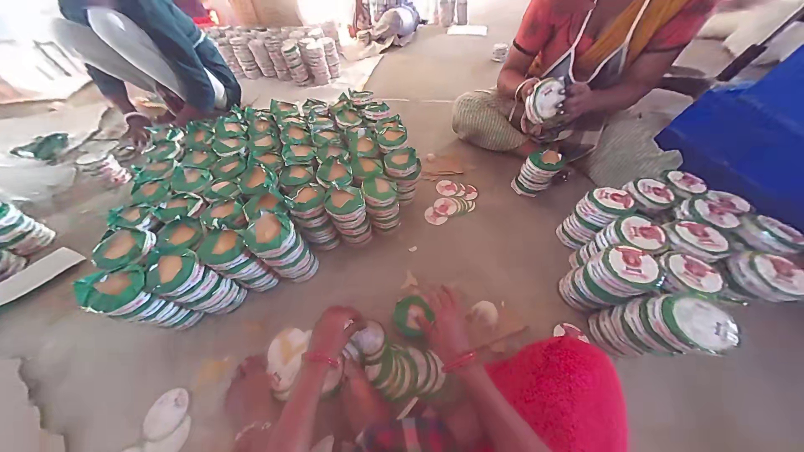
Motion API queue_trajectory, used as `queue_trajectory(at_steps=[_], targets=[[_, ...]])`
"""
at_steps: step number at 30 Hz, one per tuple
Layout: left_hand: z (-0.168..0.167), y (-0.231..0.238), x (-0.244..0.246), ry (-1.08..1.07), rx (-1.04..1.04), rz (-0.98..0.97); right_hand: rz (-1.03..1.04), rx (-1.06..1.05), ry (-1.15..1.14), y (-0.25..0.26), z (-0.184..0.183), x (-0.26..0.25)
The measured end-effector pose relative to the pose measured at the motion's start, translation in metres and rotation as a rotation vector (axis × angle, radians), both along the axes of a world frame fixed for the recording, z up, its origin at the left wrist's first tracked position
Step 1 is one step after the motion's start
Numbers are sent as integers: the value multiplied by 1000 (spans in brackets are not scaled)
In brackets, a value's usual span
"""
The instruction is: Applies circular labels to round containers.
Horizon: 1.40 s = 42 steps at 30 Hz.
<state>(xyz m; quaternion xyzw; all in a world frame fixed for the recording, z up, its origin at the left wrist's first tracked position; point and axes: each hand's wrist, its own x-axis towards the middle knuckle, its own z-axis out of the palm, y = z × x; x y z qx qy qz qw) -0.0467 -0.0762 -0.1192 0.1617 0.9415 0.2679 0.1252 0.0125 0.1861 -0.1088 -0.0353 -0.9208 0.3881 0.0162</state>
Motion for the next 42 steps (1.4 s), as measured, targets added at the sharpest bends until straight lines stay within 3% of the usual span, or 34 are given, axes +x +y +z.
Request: queue_trajectory(at_steps=[5, 9, 13, 18, 22, 36, 42], targets=[[18, 14, -4, 96, -90, -70, 54, -115, 76, -12, -6, 0], [30, 36, -2, 212, 98, -81, 149, -292, 116, -21, -7, -2], [31, 60, 2, 122, 250, -75, 22, -464, 54, -25, -7, -11], [1, 83, -1, -151, 269, 139, -77, -156, -226, -15, 3, -25], [-37, 83, 3, -182, 340, 264, -20, 108, -225, -13, -10, -30], [-44, 98, 5, -305, 445, 382, 12, -61, -152, -10, -27, -38], [-53, 103, 11, -294, 531, 434, 57, 153, 60, -5, -30, -33]])
